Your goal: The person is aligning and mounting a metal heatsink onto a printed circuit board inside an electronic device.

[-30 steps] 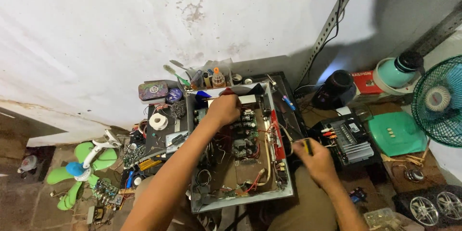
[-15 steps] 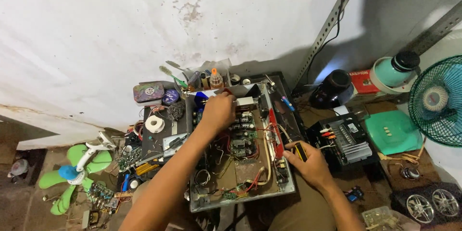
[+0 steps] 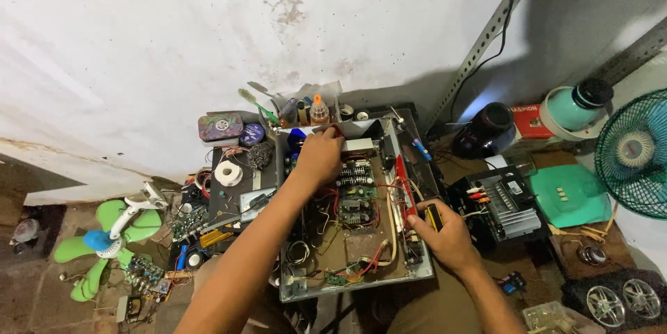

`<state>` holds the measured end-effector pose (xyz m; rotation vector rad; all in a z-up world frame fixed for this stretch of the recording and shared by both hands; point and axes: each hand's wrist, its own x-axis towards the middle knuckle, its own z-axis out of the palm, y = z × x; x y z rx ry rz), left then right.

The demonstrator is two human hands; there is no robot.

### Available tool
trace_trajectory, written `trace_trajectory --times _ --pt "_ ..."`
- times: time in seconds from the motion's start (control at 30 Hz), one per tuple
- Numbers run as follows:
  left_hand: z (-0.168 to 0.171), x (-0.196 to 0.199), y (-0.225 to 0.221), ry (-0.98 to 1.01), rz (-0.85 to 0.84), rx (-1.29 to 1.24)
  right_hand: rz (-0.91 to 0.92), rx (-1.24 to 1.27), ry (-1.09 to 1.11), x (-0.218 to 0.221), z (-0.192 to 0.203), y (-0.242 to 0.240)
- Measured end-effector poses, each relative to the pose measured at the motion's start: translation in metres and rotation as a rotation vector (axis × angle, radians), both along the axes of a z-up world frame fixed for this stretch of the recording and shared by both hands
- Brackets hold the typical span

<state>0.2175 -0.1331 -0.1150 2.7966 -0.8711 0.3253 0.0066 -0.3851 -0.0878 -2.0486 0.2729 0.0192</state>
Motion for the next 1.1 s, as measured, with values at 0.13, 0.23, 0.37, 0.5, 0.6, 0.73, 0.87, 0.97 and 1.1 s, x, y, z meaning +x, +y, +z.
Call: trace_trajectory --times 0.13,0.23,0.37,0.5,0.6,0.73,0.87,0.97,1.1 --pt "0.018 -0.003 0.013 0.25 0.002 -0.057 -0.019 -0.036 -0.01 -0.002 0.003 0.003" --pt "0.009 -0.004 0.026 0.119 0.149 -0.001 -0.011 -0.083 -0.023 -0.002 0.001 0.005" --pt "0.008 0.003 0.037 0.131 0.206 -0.017 -0.096 -0.034 -0.043 -0.002 0.005 0.012" --pt "0.024 -0.004 0.037 0.213 0.221 -0.058 -0.157 -0.066 -0.092 0.001 0.008 0.019" --pt "0.032 -0.002 0.036 0.3 0.246 -0.119 -0.138 -0.151 -0.135 0.007 0.017 0.023" --pt "0.03 0.001 0.04 0.394 0.298 -0.208 -0.096 -0.23 -0.148 0.005 0.026 0.028" --pt "0.086 -0.035 0.043 0.366 0.216 -0.278 -0.089 -0.272 -0.18 0.006 0.019 0.027" --pt "0.123 -0.077 0.051 0.225 0.201 -0.403 -0.108 -0.263 -0.197 0.011 0.018 0.027" --pt "0.143 -0.145 0.068 0.218 0.348 -0.624 -0.086 -0.265 -0.193 0.007 0.023 0.029"
